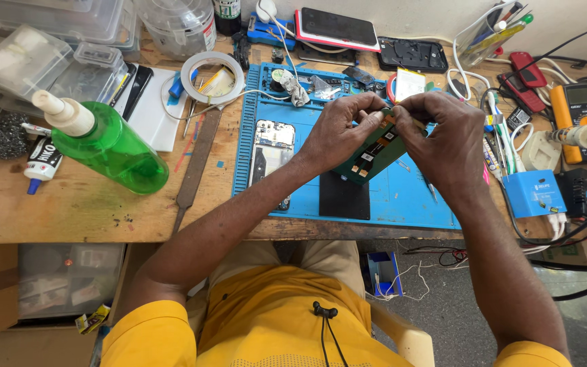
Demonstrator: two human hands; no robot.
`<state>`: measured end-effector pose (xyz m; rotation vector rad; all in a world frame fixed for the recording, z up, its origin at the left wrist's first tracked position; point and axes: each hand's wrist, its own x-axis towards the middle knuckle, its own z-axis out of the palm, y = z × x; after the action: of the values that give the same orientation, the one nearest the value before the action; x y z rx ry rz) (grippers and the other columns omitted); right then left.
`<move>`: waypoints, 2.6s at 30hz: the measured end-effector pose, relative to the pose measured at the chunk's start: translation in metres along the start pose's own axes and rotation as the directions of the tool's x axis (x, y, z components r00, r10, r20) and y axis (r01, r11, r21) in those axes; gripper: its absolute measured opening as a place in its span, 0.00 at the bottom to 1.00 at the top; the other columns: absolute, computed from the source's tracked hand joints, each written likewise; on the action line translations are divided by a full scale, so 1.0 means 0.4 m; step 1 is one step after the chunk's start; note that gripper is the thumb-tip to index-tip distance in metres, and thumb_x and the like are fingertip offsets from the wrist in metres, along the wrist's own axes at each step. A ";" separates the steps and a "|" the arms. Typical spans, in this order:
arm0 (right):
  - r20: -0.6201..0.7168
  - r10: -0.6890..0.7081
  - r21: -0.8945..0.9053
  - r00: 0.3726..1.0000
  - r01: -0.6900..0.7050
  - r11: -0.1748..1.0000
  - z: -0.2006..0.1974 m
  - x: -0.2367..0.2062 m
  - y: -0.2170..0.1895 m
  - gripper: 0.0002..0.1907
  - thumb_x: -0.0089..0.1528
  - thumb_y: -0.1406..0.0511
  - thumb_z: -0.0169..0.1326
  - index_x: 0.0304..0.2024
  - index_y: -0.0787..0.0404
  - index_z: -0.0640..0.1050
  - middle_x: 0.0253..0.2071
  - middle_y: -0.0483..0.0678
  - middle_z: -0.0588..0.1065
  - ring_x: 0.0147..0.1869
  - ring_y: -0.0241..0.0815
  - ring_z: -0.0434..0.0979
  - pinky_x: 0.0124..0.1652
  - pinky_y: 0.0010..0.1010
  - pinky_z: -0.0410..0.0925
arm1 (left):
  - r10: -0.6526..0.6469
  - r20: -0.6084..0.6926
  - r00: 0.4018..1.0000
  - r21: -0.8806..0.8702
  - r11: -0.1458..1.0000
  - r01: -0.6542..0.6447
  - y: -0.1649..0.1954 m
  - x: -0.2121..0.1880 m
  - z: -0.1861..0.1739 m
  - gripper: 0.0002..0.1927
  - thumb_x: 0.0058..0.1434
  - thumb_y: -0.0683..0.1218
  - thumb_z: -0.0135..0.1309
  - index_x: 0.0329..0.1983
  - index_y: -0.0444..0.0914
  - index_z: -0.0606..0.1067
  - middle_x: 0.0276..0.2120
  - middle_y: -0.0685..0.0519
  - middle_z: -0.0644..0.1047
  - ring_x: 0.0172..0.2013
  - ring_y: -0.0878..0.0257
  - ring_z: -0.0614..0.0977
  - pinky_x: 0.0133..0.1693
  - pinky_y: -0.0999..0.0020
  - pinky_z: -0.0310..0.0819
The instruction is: The person manipulates a green circuit board, peeling and repositioning a small component, then uses tweezers to adjust a ribbon cable. They then apply red adhesive tape around the edges of a disassembled phone chassis, cutting the tape with scissors and pressing it into place.
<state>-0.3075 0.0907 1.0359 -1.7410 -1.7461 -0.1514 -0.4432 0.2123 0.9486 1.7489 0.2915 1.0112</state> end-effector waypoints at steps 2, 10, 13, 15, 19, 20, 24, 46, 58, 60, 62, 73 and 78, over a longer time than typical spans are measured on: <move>-0.021 -0.031 -0.020 0.999 0.031 0.999 -0.004 0.003 -0.002 0.07 0.68 0.68 0.64 0.42 0.68 0.81 0.40 0.55 0.81 0.42 0.43 0.85 0.43 0.31 0.76 | -0.003 0.001 1.000 0.004 1.000 0.003 0.008 0.009 0.002 0.09 0.69 0.44 0.52 0.45 0.34 0.79 0.34 0.52 0.83 0.33 0.68 0.84 0.37 0.69 0.81; -0.054 -0.060 -0.049 0.997 0.058 0.997 -0.031 0.017 0.015 0.06 0.68 0.69 0.64 0.42 0.67 0.80 0.41 0.54 0.80 0.43 0.45 0.84 0.44 0.33 0.77 | -0.014 -0.010 1.000 0.031 0.999 0.014 0.035 0.050 0.024 0.09 0.68 0.44 0.54 0.46 0.34 0.79 0.37 0.51 0.83 0.34 0.67 0.86 0.37 0.69 0.84; -0.045 -0.061 -0.065 0.997 0.058 0.996 -0.042 0.006 0.028 0.06 0.68 0.69 0.64 0.43 0.67 0.81 0.40 0.55 0.80 0.42 0.44 0.84 0.43 0.33 0.76 | -0.010 -0.022 1.000 0.022 1.000 0.010 0.037 0.051 0.043 0.09 0.68 0.43 0.55 0.45 0.33 0.78 0.36 0.50 0.83 0.33 0.65 0.87 0.37 0.68 0.83; -0.044 -0.057 -0.021 0.997 0.057 0.998 -0.049 -0.002 0.039 0.06 0.68 0.69 0.63 0.44 0.67 0.81 0.41 0.54 0.80 0.43 0.43 0.84 0.44 0.32 0.77 | 0.014 -0.022 1.000 0.024 1.000 -0.014 0.036 0.050 0.055 0.09 0.68 0.43 0.54 0.45 0.33 0.79 0.36 0.50 0.83 0.34 0.66 0.87 0.38 0.69 0.84; -0.006 0.061 0.052 0.998 -0.061 0.997 -0.064 -0.012 0.065 0.08 0.69 0.66 0.63 0.44 0.66 0.83 0.38 0.53 0.82 0.40 0.39 0.83 0.41 0.31 0.73 | 0.037 -0.024 0.999 0.037 0.999 -0.037 0.039 0.042 0.071 0.09 0.68 0.44 0.55 0.45 0.33 0.79 0.36 0.50 0.84 0.34 0.65 0.87 0.37 0.69 0.83; 0.014 0.090 0.086 0.996 -0.091 0.992 -0.068 -0.016 0.073 0.09 0.69 0.65 0.63 0.44 0.65 0.84 0.38 0.52 0.82 0.40 0.39 0.83 0.40 0.30 0.73 | 0.030 -0.019 0.999 0.040 0.999 -0.029 0.040 0.037 0.074 0.09 0.68 0.44 0.55 0.45 0.33 0.79 0.36 0.50 0.84 0.34 0.66 0.87 0.36 0.69 0.83; 0.056 0.196 0.129 0.979 -0.202 0.971 -0.082 -0.043 0.100 0.11 0.71 0.61 0.62 0.47 0.64 0.84 0.37 0.52 0.82 0.38 0.36 0.81 0.37 0.28 0.70 | 0.030 -0.014 0.999 0.066 0.997 -0.029 0.045 0.016 0.090 0.09 0.68 0.44 0.55 0.45 0.34 0.79 0.35 0.50 0.83 0.31 0.66 0.85 0.35 0.69 0.81; 0.017 0.398 0.055 0.917 -0.398 0.916 -0.174 -0.301 0.416 0.11 0.65 0.70 0.61 0.51 0.63 0.83 0.41 0.52 0.83 0.40 0.38 0.82 0.40 0.29 0.74 | -0.262 0.512 0.818 0.525 0.849 -0.057 0.048 0.155 0.136 0.10 0.67 0.46 0.57 0.43 0.34 0.81 0.28 0.43 0.80 0.27 0.56 0.80 0.33 0.56 0.72; 0.189 0.349 -0.330 0.918 -0.276 0.903 0.129 -0.601 0.765 0.09 0.65 0.67 0.60 0.48 0.59 0.83 0.46 0.53 0.81 0.44 0.53 0.82 0.45 0.44 0.73 | -0.533 0.571 0.625 0.624 0.776 0.092 -0.475 0.016 0.493 0.12 0.65 0.49 0.54 0.45 0.39 0.83 0.30 0.47 0.84 0.28 0.57 0.81 0.34 0.53 0.73; 0.229 0.397 -0.425 0.889 -0.275 0.862 0.139 -0.623 0.778 0.07 0.65 0.66 0.62 0.45 0.58 0.84 0.43 0.54 0.81 0.43 0.55 0.82 0.44 0.45 0.73 | -0.504 0.576 0.643 0.582 0.806 0.111 -0.508 -0.015 0.496 0.13 0.64 0.49 0.55 0.45 0.39 0.83 0.30 0.49 0.84 0.29 0.60 0.83 0.33 0.55 0.74; 0.240 0.383 -0.389 0.892 -0.273 0.880 0.151 -0.640 0.770 0.11 0.60 0.67 0.63 0.45 0.60 0.84 0.43 0.54 0.81 0.42 0.55 0.82 0.43 0.45 0.73 | -0.513 0.568 0.643 0.589 0.799 0.117 -0.528 -0.039 0.493 0.13 0.64 0.50 0.54 0.45 0.39 0.83 0.32 0.49 0.84 0.30 0.58 0.83 0.34 0.55 0.74; -0.015 0.516 -0.160 0.857 -0.511 0.844 -0.137 -0.416 0.970 0.13 0.60 0.69 0.58 0.47 0.61 0.84 0.39 0.56 0.82 0.41 0.48 0.85 0.44 0.36 0.75 | -0.552 0.581 0.598 0.600 0.787 0.143 -0.380 0.167 0.427 0.14 0.63 0.49 0.54 0.47 0.37 0.81 0.40 0.46 0.84 0.41 0.53 0.85 0.44 0.57 0.77; 0.065 0.547 -0.403 0.834 -0.480 0.779 -0.219 -0.305 0.997 0.14 0.56 0.68 0.58 0.45 0.57 0.86 0.39 0.57 0.82 0.41 0.54 0.82 0.45 0.42 0.74 | -0.545 0.624 0.560 0.574 0.806 0.144 -0.292 0.290 0.454 0.14 0.64 0.49 0.54 0.46 0.37 0.81 0.39 0.46 0.85 0.40 0.52 0.86 0.44 0.56 0.77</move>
<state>0.0812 -0.0152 0.8968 -2.5267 -1.3377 -0.0882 -0.2059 0.2136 0.8866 2.2653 0.3283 -0.2124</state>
